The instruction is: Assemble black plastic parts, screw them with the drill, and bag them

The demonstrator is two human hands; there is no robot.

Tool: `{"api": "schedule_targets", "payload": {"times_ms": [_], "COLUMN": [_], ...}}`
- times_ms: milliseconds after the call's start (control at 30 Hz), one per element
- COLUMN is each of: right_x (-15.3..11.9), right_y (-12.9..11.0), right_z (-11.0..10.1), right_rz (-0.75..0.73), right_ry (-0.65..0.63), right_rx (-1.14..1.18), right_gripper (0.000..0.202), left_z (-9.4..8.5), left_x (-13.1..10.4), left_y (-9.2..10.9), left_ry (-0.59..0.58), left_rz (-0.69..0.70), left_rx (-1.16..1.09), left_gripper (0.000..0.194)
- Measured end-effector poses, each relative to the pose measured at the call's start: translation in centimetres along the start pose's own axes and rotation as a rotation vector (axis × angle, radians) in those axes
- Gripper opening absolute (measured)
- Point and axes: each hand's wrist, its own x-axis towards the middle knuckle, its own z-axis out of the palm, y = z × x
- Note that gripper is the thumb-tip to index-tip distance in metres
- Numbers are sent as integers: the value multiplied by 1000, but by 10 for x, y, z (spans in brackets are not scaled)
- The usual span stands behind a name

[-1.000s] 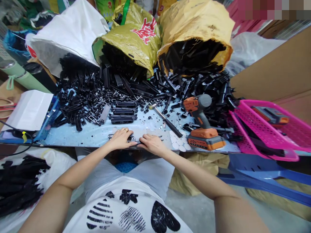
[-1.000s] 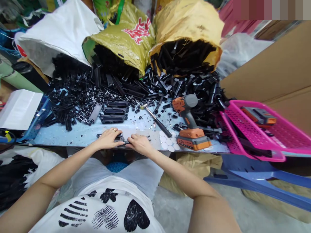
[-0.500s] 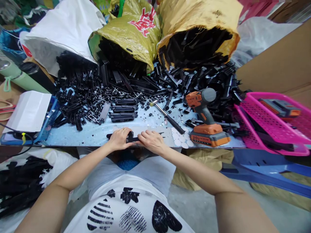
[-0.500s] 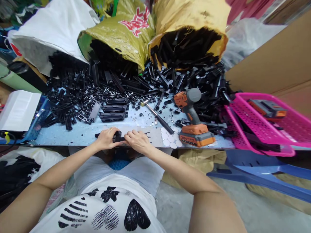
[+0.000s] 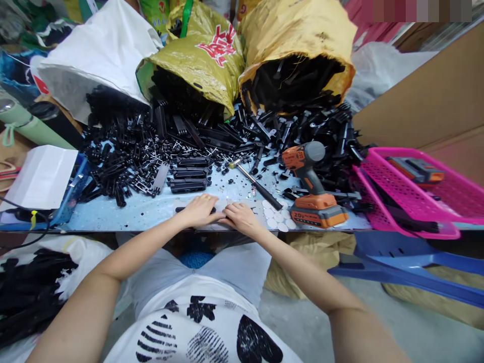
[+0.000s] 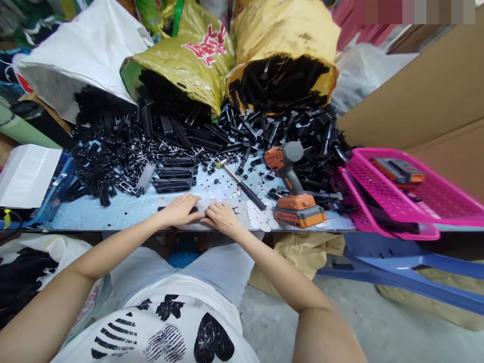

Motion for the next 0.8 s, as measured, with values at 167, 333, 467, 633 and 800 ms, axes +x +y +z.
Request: {"api": "schedule_targets", "payload": {"times_ms": [167, 333, 467, 633, 800], "right_x": [-12, -1, 8, 8, 10], "right_y": [18, 89, 146, 151, 109], "right_z": [1, -9, -2, -4, -26], "right_rz": [59, 691, 752, 672, 543], "right_ry": [22, 158, 93, 105, 190], "right_rx": [19, -89, 6, 76, 133], "right_gripper": [36, 28, 25, 25, 26], "left_z": [3, 7, -8, -29, -27], "left_x": [101, 119, 55, -57, -104], "left_y": [12, 16, -5, -50, -56], "left_ry": [38, 11, 128, 315, 228], "left_rz": [-225, -267, -245, -264, -301], "left_rx": [-29, -36, -45, -105, -40], "left_gripper": [32, 31, 27, 26, 27]}}
